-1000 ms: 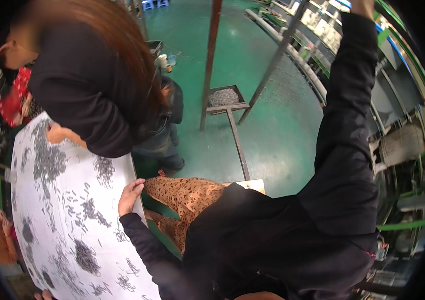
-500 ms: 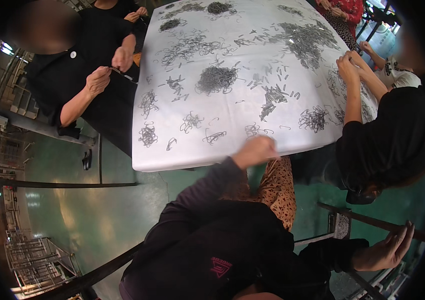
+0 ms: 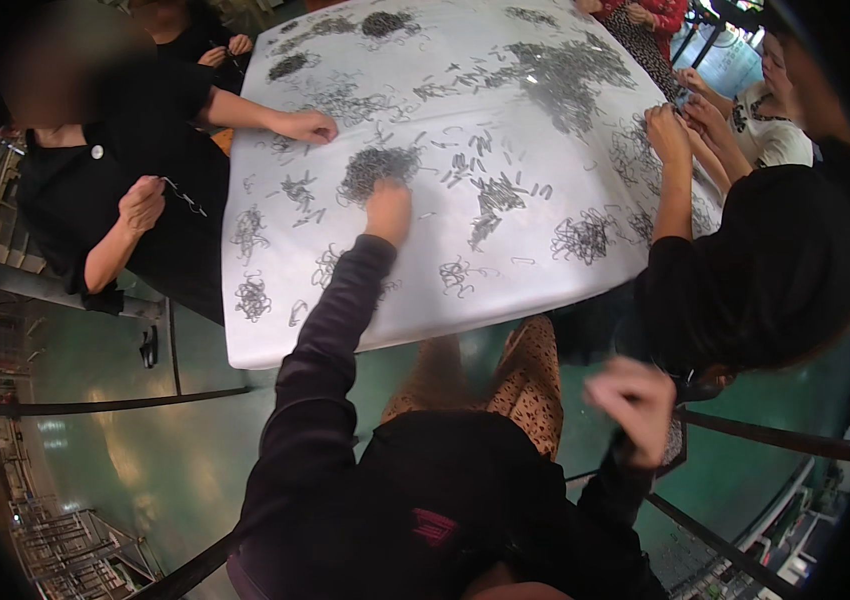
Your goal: The person repeatedly picks small wire pieces from a large white board, bends them by hand, and places them back on the board. Other people at the table perform similar actions. The camera wearer occasionally lifts a hanging wire mesh and returns to handling the small pieces.
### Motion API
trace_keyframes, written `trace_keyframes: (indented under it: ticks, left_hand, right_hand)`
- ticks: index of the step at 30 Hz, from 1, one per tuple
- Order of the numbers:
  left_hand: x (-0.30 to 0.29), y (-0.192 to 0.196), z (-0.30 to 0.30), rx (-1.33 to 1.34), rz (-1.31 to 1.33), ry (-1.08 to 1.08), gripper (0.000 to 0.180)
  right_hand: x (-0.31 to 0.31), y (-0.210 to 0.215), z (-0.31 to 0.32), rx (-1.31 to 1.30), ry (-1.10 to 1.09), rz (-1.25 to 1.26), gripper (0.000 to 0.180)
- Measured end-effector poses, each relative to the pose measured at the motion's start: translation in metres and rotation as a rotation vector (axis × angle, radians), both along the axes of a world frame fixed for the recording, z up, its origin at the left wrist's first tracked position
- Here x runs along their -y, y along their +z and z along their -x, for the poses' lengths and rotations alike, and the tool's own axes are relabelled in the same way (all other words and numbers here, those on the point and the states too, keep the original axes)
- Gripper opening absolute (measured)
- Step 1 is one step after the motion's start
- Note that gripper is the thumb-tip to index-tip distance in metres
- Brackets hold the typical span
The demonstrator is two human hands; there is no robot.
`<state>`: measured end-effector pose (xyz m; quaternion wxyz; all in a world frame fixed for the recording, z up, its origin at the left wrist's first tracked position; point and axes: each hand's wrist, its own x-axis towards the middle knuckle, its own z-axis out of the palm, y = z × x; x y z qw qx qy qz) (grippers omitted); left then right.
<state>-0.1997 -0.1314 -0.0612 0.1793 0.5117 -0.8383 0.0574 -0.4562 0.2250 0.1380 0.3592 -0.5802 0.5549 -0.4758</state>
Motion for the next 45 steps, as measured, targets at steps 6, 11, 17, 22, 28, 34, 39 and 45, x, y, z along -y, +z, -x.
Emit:
trace_keyframes:
  ticks: [6,11,17,22,28,34,39,45]
  left_hand:
    - [-0.034,0.033,-0.007,-0.321,-0.065,-0.036,0.018]
    - [-0.098,0.061,-0.020,-0.663,-0.096,-0.149,0.014]
    - [-0.160,0.081,-0.019,-0.953,-0.710,0.020,0.014]
    - [-0.160,0.095,-0.008,-0.895,-0.782,0.012,0.015]
    - [-0.156,0.099,0.004,-1.036,-0.787,-0.020,0.017]
    - [-0.156,0.114,0.018,-1.171,-0.790,-0.029,0.015]
    - [-0.148,0.123,0.022,-1.373,-0.750,-0.163,0.012]
    - [-0.141,0.122,0.024,-1.324,-0.747,-0.200,0.011]
  right_hand:
    - [0.155,-0.125,-0.010,-0.239,-0.061,0.064,0.015]
    - [0.238,-0.165,-0.025,-0.669,0.229,0.362,0.023]
    - [0.252,-0.171,-0.032,-0.888,0.445,0.412,0.011]
    - [0.250,-0.165,-0.032,-0.836,0.388,0.379,0.009]
    - [0.252,-0.183,-0.039,-0.124,-0.079,0.035,0.020]
    - [0.264,-0.167,-0.041,-0.071,-0.251,-0.070,0.016]
    - [0.217,-0.114,-0.062,0.355,-0.021,-0.147,0.011]
    - [0.177,-0.080,-0.078,0.645,0.010,-0.149,0.016]
